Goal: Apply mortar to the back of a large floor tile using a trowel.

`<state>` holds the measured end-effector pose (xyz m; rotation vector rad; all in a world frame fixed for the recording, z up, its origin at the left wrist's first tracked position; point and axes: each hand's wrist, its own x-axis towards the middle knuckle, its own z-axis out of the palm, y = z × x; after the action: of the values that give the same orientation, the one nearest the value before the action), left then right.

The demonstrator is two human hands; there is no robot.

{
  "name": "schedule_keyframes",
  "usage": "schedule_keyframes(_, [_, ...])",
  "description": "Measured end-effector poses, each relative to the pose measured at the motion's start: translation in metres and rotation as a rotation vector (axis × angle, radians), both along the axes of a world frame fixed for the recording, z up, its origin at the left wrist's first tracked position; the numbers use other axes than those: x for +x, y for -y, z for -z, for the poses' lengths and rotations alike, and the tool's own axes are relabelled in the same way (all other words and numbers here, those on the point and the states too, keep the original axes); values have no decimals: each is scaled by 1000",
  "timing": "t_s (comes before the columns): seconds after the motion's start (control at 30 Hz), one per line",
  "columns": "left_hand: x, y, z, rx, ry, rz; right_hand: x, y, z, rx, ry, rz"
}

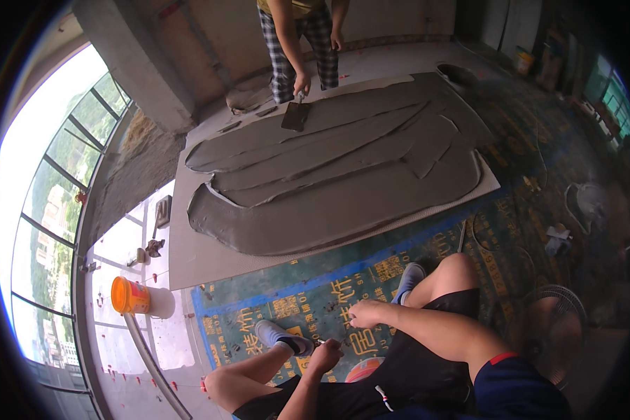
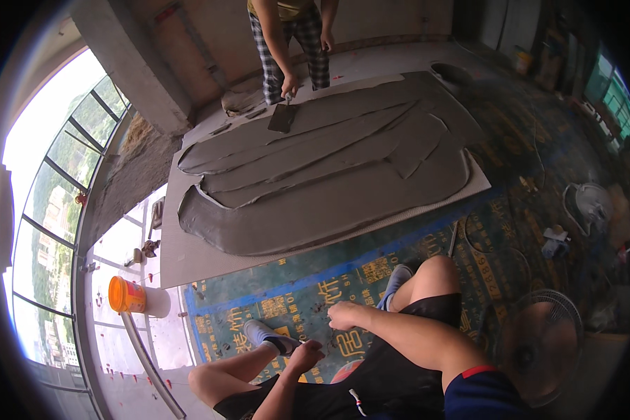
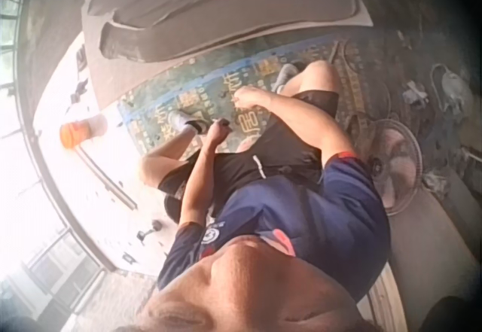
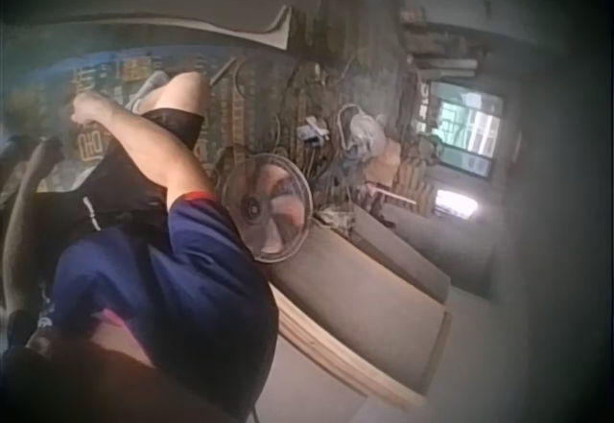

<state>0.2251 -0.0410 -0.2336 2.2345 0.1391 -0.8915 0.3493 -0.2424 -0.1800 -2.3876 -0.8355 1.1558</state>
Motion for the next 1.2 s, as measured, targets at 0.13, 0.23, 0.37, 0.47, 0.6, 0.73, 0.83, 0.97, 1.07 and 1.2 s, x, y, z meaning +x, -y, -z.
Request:
schedule_keyframes(0.13, [1, 3, -2, -34, -1, -4, 0, 3, 1, -6, -3, 28])
schedule_keyframes(0.23, [-1, 0, 1, -20, 11, 7, 0, 0, -13, 23, -21, 36])
schedule_keyframes(0.37, [-1, -1, 4, -10, 3, 18, 1, -1, -17, -3, -33, 13])
schedule_keyframes(0.47, [-1, 0, 3, 5, -5, 18, 0, 1, -21, 22, -29, 57])
schedule_keyframes(0.6, [-1, 1, 2, -11, 28, 52, 0, 1, -15, 13, -20, 50])
schedule_keyframes(0.73, [2, 2, -1, 9, -18, 45, 0, 2, -7, 29, -1, 50])
schedule_keyframes(0.83, [1, 0, 0, -2, -12, 42, -1, 1, -5, 41, 13, 48])
schedule_keyframes(0.97, [1, 0, -1, -17, -7, 38, -1, 1, -4, 48, 6, 62])
schedule_keyframes(1.07, [2, 2, -4, 9, -11, 51, 0, 0, -5, 30, -4, 42])
schedule_keyframes(1.2, [3, 2, -4, 5, -1, 58, -1, 1, -5, 36, 4, 43])
